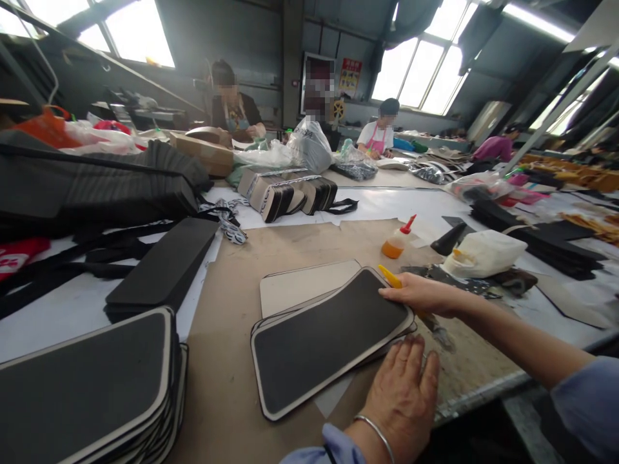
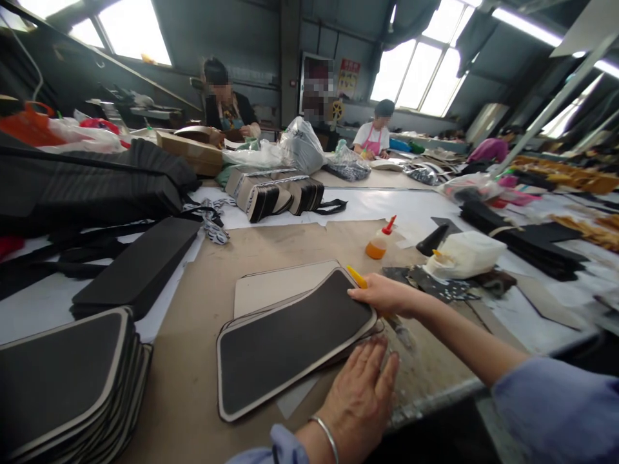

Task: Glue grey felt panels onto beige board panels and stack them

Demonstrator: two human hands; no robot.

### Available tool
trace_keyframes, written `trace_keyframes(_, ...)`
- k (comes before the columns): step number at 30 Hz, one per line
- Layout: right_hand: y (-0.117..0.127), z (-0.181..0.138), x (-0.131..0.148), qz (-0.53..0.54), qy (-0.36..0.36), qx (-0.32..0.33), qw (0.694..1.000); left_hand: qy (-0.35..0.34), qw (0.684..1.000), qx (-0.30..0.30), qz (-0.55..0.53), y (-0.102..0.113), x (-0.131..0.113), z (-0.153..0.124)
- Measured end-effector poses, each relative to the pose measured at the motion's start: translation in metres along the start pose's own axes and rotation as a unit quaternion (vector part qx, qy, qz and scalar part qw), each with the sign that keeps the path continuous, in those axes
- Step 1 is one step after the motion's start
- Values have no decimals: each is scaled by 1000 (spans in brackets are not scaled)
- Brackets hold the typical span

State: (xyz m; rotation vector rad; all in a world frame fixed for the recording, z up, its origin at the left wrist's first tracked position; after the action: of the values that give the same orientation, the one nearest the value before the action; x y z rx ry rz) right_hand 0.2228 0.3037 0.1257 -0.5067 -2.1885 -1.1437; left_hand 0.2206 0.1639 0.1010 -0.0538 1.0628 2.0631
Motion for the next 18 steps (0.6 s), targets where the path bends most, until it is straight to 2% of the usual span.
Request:
trace_keyframes(3,-2,6,-11,10,2,6,1000,-3,998,-13,54,-2,2,4)
trace_keyframes(6,-5,11,-23,-4,14,14,1000,3,995,-9,99,-14,-1,6)
trace_keyframes(11,-4,20,-31,-117,63,-26,991,105,988,10,109,-41,11,1)
trace_keyframes(15,7,9,-6,-205,136,-106,963,128,989,48,48,-57,17,-9)
trace_keyframes(18,12,-12,31,-205,184,-131,952,154,986,64,-31,-52,20,-12)
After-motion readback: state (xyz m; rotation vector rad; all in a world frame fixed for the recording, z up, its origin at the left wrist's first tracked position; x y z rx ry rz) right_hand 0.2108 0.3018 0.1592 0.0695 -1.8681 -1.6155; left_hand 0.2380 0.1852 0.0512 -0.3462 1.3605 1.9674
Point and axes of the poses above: each hand's wrist, its own z-axis towards the middle knuckle, its own y-axis out of the back of the hand, x = y × z, the point moved 9 cm from there along z, towards the middle knuckle, and after that the axes turned 9 degrees about -x, right-handed, at the moved point
